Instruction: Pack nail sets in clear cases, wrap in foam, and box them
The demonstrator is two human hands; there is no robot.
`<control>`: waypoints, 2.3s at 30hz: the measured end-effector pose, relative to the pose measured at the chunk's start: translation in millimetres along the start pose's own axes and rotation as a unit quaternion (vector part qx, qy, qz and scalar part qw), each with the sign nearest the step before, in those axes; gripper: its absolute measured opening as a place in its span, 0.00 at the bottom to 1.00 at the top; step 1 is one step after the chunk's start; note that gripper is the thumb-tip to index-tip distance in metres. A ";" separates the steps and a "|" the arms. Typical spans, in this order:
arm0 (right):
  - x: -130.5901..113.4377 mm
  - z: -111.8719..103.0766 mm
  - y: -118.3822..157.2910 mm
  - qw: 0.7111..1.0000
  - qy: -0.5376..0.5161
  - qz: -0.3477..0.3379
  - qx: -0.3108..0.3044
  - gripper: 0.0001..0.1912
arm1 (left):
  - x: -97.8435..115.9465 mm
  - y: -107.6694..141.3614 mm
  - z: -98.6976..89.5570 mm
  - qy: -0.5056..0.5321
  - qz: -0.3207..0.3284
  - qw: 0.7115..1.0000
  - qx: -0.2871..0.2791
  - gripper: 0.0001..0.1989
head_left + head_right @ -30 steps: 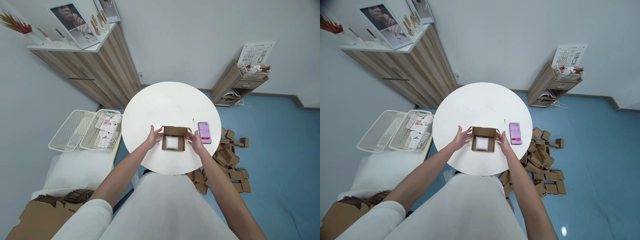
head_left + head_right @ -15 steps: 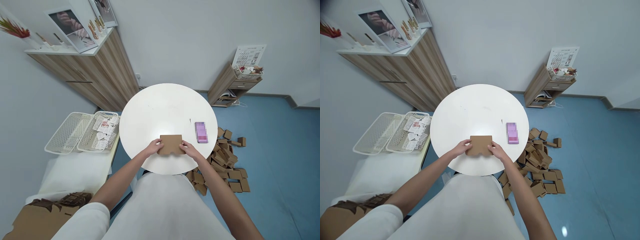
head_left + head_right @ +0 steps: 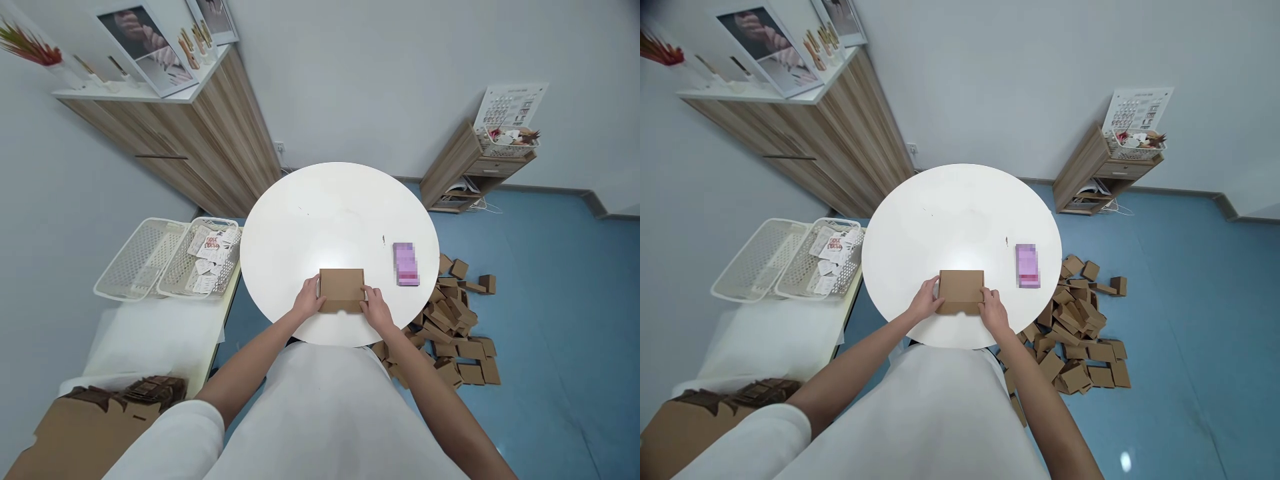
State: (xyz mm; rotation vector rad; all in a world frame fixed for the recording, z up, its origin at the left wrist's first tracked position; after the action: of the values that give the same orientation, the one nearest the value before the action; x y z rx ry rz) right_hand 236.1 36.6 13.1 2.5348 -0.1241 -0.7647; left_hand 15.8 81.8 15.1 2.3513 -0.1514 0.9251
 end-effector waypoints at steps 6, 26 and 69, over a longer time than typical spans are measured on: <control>2.2 3.9 -1.1 0.999 0.014 -0.024 -0.021 0.21 | -1.3 -2.1 1.8 -0.017 -0.029 0.999 0.011 0.35; 2.8 16.3 17.0 0.983 -0.160 -0.062 -0.067 0.37 | -6.2 35.4 12.8 0.062 0.119 0.991 0.012 0.40; -37.2 -69.5 -26.5 0.978 -0.192 -0.066 -0.057 0.24 | 21.2 3.9 -37.9 0.034 0.027 0.993 0.106 0.18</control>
State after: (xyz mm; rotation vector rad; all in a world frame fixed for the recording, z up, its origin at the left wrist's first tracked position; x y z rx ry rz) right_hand 241.1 97.6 69.3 2.2781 -0.0367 -1.2713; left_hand 8.4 102.7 52.8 2.5151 -0.0932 1.0934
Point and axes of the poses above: each hand's wrist, its own y-axis away from the middle knuckle, its own z-axis out of the palm, x = y × z, the point moved 2 cm from there along -y, towards the middle knuckle, and after that the axes turned 9 degrees about -x, right-handed, at the moved point
